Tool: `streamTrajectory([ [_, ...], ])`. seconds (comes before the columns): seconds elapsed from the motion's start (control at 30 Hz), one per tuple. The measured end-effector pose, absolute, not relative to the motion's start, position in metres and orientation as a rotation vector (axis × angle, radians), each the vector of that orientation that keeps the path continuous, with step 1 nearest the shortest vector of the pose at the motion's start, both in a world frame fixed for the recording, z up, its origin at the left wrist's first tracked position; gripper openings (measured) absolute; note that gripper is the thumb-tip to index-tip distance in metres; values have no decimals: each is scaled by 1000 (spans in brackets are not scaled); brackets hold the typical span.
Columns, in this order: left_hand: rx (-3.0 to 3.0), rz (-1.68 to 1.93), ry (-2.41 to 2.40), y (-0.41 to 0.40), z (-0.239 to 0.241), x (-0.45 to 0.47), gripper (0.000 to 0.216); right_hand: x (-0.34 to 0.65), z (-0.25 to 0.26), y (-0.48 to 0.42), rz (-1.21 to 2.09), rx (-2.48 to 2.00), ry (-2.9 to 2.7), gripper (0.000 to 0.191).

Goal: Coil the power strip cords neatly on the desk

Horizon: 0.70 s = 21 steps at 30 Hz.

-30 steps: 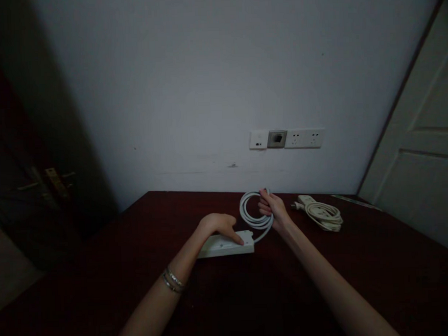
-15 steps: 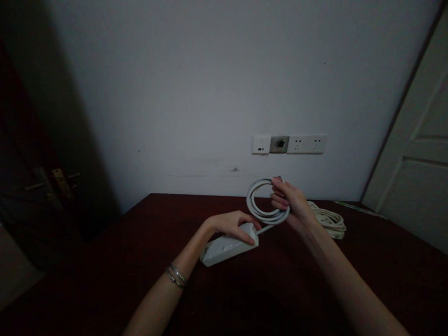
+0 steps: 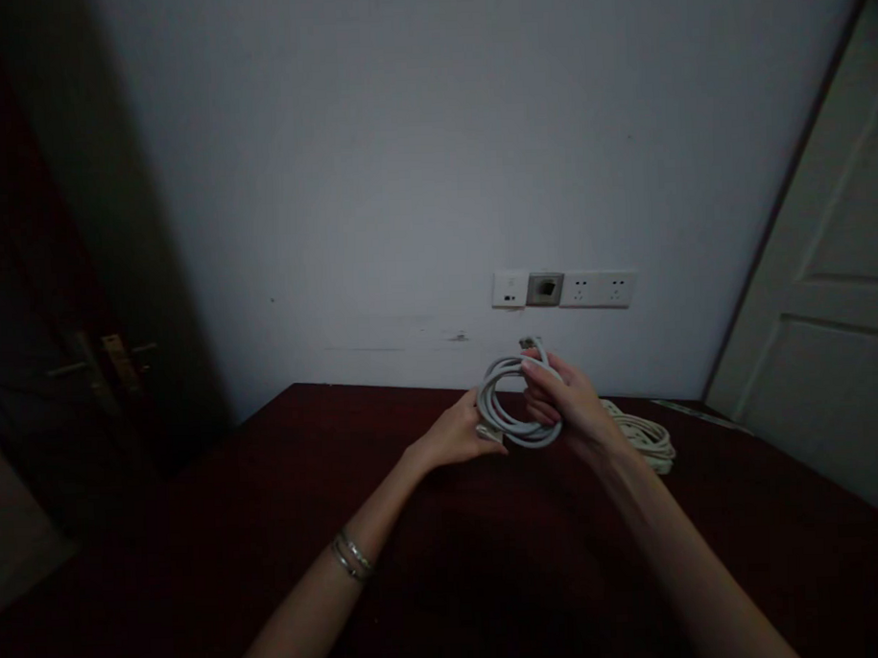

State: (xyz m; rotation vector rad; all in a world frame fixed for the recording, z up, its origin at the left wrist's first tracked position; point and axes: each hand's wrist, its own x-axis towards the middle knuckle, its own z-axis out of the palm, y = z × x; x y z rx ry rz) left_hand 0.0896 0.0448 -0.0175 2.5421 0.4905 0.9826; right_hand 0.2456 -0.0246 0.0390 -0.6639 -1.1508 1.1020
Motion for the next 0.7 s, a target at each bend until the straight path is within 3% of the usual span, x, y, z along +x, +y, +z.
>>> streamTrajectory([
  [0.23,2741,815,740,43,-32,96,29,254,34,-16,1240,-634,-1100,29],
  [0.47,2746,511,857,40,-36,97,32,272,12,3,1500,-586,-989,28],
  [0.57,2745,408,804,44,-38,94,25,275,-2,14,1525,-594,-947,29],
  [0.7,2709,315,803,52,-44,91,33,271,-20,25,1489,-593,-945,31],
])
